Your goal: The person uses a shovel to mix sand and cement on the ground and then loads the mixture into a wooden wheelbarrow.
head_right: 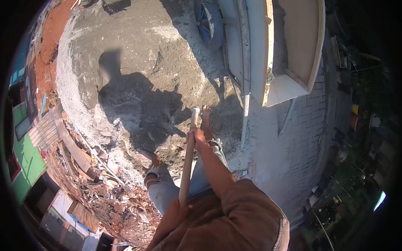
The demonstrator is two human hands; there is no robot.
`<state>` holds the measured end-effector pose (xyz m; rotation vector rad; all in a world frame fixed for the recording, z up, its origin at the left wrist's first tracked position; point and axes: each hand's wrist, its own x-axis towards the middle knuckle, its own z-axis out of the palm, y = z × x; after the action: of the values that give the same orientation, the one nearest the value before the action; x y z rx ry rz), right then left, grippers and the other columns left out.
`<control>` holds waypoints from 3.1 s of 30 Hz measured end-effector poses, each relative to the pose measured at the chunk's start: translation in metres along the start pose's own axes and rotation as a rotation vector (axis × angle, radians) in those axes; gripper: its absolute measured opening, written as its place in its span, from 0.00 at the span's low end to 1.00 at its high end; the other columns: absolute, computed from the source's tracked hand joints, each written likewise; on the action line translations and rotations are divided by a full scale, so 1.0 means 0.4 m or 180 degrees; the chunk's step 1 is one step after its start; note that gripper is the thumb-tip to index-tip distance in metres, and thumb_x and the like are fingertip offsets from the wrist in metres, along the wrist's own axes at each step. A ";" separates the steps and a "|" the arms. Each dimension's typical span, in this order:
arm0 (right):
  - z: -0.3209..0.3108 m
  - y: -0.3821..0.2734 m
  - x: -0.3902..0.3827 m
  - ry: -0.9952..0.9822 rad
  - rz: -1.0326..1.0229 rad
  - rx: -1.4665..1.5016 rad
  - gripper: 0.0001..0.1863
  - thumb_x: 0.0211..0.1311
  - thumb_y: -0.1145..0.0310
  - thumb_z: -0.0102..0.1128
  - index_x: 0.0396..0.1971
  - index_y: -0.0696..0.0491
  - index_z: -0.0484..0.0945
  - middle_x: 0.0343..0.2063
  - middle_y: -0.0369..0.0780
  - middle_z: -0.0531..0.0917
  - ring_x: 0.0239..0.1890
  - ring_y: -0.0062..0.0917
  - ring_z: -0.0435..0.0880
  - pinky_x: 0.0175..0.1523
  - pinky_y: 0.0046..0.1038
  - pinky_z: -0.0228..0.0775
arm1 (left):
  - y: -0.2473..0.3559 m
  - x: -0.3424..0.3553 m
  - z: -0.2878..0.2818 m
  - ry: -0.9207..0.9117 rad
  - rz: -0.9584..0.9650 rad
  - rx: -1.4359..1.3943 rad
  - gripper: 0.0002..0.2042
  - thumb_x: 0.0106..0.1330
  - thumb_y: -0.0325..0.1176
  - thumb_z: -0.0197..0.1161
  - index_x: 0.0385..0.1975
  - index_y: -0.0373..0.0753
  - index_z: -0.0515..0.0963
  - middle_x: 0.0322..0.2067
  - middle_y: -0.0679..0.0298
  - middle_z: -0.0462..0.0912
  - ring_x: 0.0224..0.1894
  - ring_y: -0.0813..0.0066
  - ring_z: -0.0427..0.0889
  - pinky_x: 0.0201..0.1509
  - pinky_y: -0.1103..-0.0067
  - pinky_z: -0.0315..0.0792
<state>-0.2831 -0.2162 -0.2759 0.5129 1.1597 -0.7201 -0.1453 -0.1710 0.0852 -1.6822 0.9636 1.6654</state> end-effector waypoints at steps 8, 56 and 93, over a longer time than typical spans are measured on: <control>-0.373 -0.163 -0.343 0.0907 -0.0838 0.1847 0.06 0.54 0.72 0.52 0.29 0.52 0.65 0.18 0.38 0.68 0.16 0.26 0.69 0.20 0.30 0.68 | 0.345 -0.125 -0.019 -0.1287 0.1241 0.0770 0.30 0.62 0.53 0.61 0.47 0.25 0.71 0.32 0.43 0.80 0.33 0.51 0.82 0.40 0.64 0.75; 0.651 -0.057 -0.287 0.0446 -0.3809 -0.1431 0.15 0.70 0.56 0.52 0.37 0.53 0.64 0.24 0.37 0.74 0.16 0.24 0.74 0.19 0.30 0.73 | -0.312 0.331 -0.313 0.2999 0.2095 0.0120 0.17 0.58 0.49 0.66 0.28 0.40 0.73 0.20 0.57 0.79 0.23 0.56 0.81 0.31 0.62 0.73; -0.480 -0.213 -0.339 0.1282 -0.1121 0.2351 0.12 0.65 0.59 0.48 0.32 0.53 0.64 0.20 0.37 0.67 0.18 0.25 0.70 0.20 0.26 0.70 | 0.267 -0.208 -0.095 0.0951 0.2927 0.3088 0.20 0.62 0.49 0.61 0.32 0.34 0.75 0.24 0.59 0.80 0.26 0.65 0.83 0.26 0.69 0.76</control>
<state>-0.4983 -0.1068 -0.2110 1.1249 1.3570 -1.4131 -0.2070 -0.2552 0.1791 -0.8188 2.4337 1.0030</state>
